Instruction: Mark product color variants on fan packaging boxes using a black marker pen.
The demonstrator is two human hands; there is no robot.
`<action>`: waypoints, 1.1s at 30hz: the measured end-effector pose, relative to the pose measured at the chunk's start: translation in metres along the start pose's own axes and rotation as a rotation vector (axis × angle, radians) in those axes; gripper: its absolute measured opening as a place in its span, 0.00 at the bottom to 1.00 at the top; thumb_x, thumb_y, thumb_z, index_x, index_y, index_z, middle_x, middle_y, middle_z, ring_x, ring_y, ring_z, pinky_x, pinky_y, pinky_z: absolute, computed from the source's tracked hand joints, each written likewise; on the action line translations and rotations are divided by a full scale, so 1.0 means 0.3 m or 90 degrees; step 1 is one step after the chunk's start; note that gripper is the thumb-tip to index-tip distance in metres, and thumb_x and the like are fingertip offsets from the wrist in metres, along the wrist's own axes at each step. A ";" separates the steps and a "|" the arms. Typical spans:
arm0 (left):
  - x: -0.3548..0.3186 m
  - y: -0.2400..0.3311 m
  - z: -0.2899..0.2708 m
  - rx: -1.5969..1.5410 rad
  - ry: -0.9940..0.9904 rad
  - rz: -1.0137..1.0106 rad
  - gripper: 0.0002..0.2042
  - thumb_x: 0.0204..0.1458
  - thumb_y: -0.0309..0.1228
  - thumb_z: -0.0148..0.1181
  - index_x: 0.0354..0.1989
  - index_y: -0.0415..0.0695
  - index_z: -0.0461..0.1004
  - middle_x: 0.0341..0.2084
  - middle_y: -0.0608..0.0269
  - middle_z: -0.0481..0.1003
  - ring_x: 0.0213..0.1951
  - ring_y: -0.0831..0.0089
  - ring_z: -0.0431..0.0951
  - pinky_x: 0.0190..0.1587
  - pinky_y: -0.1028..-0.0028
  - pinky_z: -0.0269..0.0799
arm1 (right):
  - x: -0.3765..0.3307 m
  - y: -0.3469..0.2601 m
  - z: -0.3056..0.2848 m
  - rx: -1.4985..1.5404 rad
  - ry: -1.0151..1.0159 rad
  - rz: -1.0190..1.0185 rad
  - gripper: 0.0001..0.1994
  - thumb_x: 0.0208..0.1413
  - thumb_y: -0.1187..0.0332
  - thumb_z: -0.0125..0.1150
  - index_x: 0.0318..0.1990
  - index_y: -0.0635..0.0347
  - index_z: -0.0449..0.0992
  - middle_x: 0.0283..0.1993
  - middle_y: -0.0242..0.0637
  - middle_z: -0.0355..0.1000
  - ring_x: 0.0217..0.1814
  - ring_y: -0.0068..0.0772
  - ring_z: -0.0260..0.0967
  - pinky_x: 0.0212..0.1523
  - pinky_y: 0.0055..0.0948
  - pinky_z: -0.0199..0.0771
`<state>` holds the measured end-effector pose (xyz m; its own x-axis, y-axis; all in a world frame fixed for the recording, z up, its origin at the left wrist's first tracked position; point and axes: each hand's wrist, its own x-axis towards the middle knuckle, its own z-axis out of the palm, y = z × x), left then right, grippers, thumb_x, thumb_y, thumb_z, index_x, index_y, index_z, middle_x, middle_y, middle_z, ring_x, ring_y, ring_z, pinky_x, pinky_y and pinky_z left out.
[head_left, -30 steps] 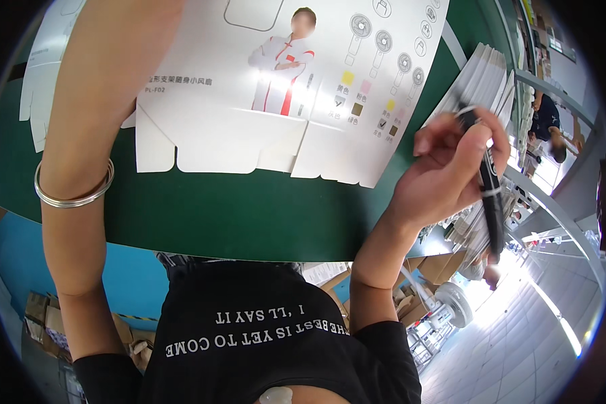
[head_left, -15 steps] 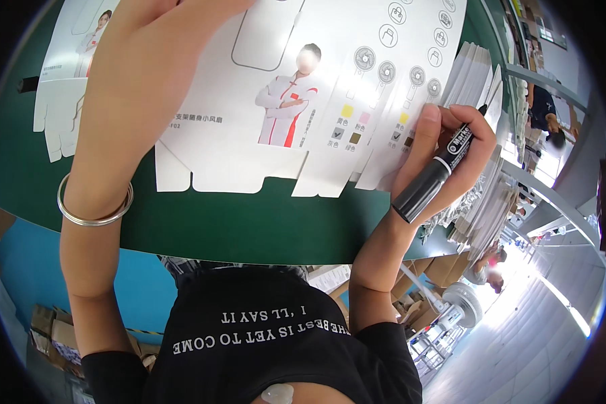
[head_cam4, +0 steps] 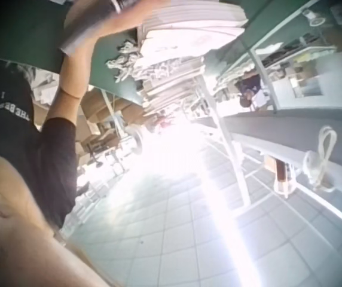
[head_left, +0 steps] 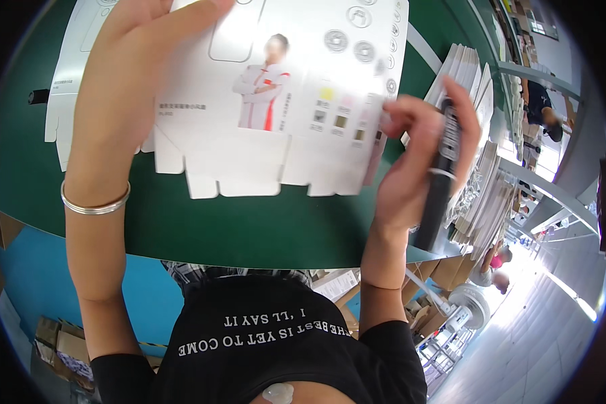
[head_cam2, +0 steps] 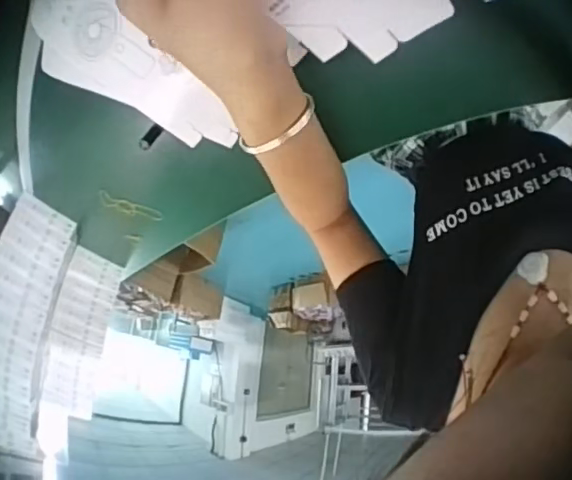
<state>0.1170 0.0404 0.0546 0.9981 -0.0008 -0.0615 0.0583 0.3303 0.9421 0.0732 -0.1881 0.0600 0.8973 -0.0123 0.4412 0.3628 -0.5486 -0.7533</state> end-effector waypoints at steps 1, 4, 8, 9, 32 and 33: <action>0.004 0.000 -0.006 0.002 0.004 -0.002 0.22 0.57 0.20 0.49 0.60 0.27 0.59 0.49 0.45 0.75 0.46 0.68 0.78 0.48 0.75 0.74 | 0.007 0.007 -0.012 0.054 0.020 0.023 0.17 0.64 0.63 0.54 0.53 0.68 0.71 0.27 0.31 0.71 0.22 0.15 0.60 0.27 0.16 0.61; 0.012 0.000 -0.022 0.024 0.005 -0.027 0.22 0.56 0.19 0.49 0.60 0.27 0.58 0.50 0.44 0.74 0.47 0.68 0.78 0.49 0.74 0.74 | 0.015 0.020 -0.045 0.135 0.023 0.126 0.15 0.62 0.65 0.55 0.47 0.69 0.75 0.24 0.32 0.71 0.19 0.14 0.60 0.23 0.14 0.59; 0.016 -0.007 -0.024 0.075 0.001 -0.036 0.21 0.56 0.19 0.49 0.58 0.27 0.59 0.50 0.44 0.73 0.46 0.69 0.78 0.48 0.76 0.74 | -0.001 0.030 -0.055 0.196 -0.005 0.203 0.04 0.55 0.75 0.57 0.35 0.68 0.74 0.24 0.32 0.71 0.21 0.13 0.63 0.24 0.13 0.61; 0.016 -0.009 -0.023 0.098 0.005 -0.035 0.21 0.56 0.19 0.49 0.58 0.27 0.59 0.50 0.44 0.74 0.46 0.69 0.78 0.47 0.76 0.74 | -0.013 0.027 -0.058 0.220 -0.014 0.220 0.03 0.51 0.78 0.59 0.30 0.66 0.70 0.25 0.32 0.71 0.23 0.13 0.63 0.26 0.13 0.62; 0.007 -0.026 -0.004 0.152 0.006 0.002 0.19 0.57 0.22 0.50 0.56 0.28 0.61 0.46 0.41 0.76 0.40 0.68 0.81 0.41 0.76 0.77 | -0.032 0.072 -0.043 0.055 0.046 0.155 0.08 0.57 0.71 0.63 0.41 0.65 0.73 0.26 0.31 0.71 0.24 0.14 0.64 0.27 0.14 0.64; 0.005 -0.024 -0.001 0.154 0.011 -0.001 0.19 0.57 0.22 0.50 0.56 0.28 0.61 0.46 0.41 0.76 0.40 0.68 0.81 0.41 0.76 0.77 | -0.024 0.086 -0.034 -0.039 0.022 0.129 0.09 0.58 0.71 0.64 0.43 0.64 0.73 0.27 0.30 0.71 0.24 0.14 0.64 0.27 0.14 0.64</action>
<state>0.1180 0.0384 0.0476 0.9977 0.0153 -0.0665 0.0647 0.0939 0.9935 0.0737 -0.2109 0.0424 0.9408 -0.1562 0.3008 0.1583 -0.5822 -0.7975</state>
